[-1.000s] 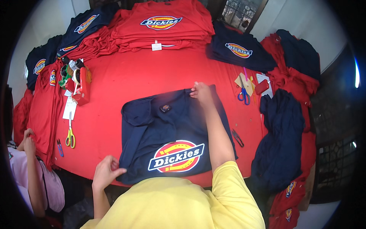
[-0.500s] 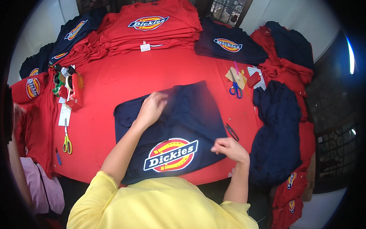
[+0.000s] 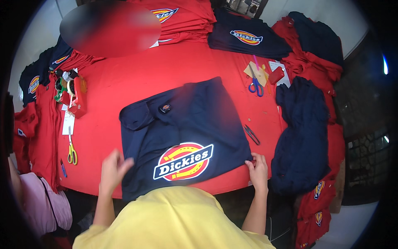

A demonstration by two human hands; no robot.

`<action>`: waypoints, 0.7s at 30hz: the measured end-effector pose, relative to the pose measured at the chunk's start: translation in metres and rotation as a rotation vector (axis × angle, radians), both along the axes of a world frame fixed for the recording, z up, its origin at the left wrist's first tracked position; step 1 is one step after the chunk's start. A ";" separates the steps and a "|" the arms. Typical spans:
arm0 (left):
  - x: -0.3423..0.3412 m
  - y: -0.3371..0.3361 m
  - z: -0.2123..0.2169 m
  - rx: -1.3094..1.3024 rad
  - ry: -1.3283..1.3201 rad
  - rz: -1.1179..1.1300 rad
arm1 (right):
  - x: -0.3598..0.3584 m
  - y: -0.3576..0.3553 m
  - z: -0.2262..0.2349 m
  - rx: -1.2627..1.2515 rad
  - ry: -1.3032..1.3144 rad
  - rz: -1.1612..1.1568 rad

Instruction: The person picks up navy tank tops from a table, turns them over to check the labels and fabric, uses a small tool to trim excess threads from the necklines, and refolds them before placing them back on the table.

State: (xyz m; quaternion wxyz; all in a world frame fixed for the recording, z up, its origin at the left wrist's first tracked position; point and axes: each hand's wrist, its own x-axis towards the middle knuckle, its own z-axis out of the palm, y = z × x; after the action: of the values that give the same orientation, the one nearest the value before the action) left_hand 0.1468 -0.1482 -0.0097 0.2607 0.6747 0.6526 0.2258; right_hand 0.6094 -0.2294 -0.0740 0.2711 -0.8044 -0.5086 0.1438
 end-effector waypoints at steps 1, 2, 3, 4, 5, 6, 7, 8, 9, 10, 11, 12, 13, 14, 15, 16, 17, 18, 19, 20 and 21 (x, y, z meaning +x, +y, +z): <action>-0.014 -0.033 -0.007 -0.172 0.033 0.024 | 0.001 0.006 -0.004 -0.048 -0.069 0.012; -0.024 -0.064 -0.015 -0.231 0.090 -0.033 | -0.003 0.014 -0.001 -0.034 -0.036 0.042; -0.028 -0.094 -0.031 -0.160 0.133 -0.079 | -0.008 0.024 0.007 -0.023 -0.006 0.073; -0.026 -0.113 -0.041 -0.128 0.106 -0.018 | -0.010 0.033 0.015 -0.012 0.015 0.099; -0.023 -0.124 -0.048 -0.090 0.079 0.042 | -0.010 0.044 0.022 0.065 0.007 0.176; -0.025 -0.124 -0.056 -0.063 0.063 0.051 | -0.009 0.057 0.030 0.142 0.000 0.252; -0.028 -0.122 -0.065 -0.040 0.042 0.064 | -0.013 0.074 0.042 0.123 0.114 0.239; -0.030 -0.116 -0.070 -0.008 0.020 0.076 | -0.011 0.092 0.045 0.233 0.163 0.330; -0.034 -0.105 -0.070 -0.073 -0.183 0.183 | -0.021 0.113 0.067 0.076 0.392 0.271; -0.036 -0.083 -0.054 -0.073 -0.366 0.249 | -0.021 0.137 0.078 0.167 0.578 0.403; -0.065 -0.060 -0.075 0.204 -0.578 0.197 | -0.024 0.166 0.093 0.292 0.646 0.510; -0.080 -0.029 -0.064 0.172 -0.847 0.343 | -0.029 0.185 0.119 0.474 0.570 0.512; -0.081 -0.005 -0.030 0.409 -0.773 0.414 | -0.031 0.194 0.160 0.590 0.470 0.512; -0.080 0.015 0.022 0.649 -0.697 0.475 | -0.041 0.188 0.200 0.800 0.454 0.439; -0.075 0.022 0.069 0.882 -0.610 0.530 | -0.052 0.174 0.234 0.982 0.318 0.392; -0.059 0.014 0.113 1.098 -0.746 0.526 | -0.068 0.156 0.252 1.172 0.216 0.271; -0.047 0.008 0.148 1.329 -0.896 0.508 | -0.086 0.130 0.282 1.359 0.091 0.119; -0.051 0.015 0.149 1.198 -0.677 0.379 | -0.095 0.121 0.282 1.537 -0.091 0.064; -0.063 0.027 0.137 1.052 -0.437 0.270 | -0.092 0.142 0.258 1.504 -0.270 0.148; -0.075 0.047 0.119 0.885 -0.228 0.144 | -0.082 0.168 0.231 1.240 -0.527 0.293; -0.087 0.072 0.102 0.722 -0.027 0.012 | -0.061 0.204 0.193 0.615 -0.851 0.586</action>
State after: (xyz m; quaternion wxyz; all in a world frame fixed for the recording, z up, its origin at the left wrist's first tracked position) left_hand 0.0603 -0.0757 0.0928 0.0127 0.7164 0.5313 0.4521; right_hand 0.5487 -0.0251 0.1194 0.2131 -0.5022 -0.7913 -0.2761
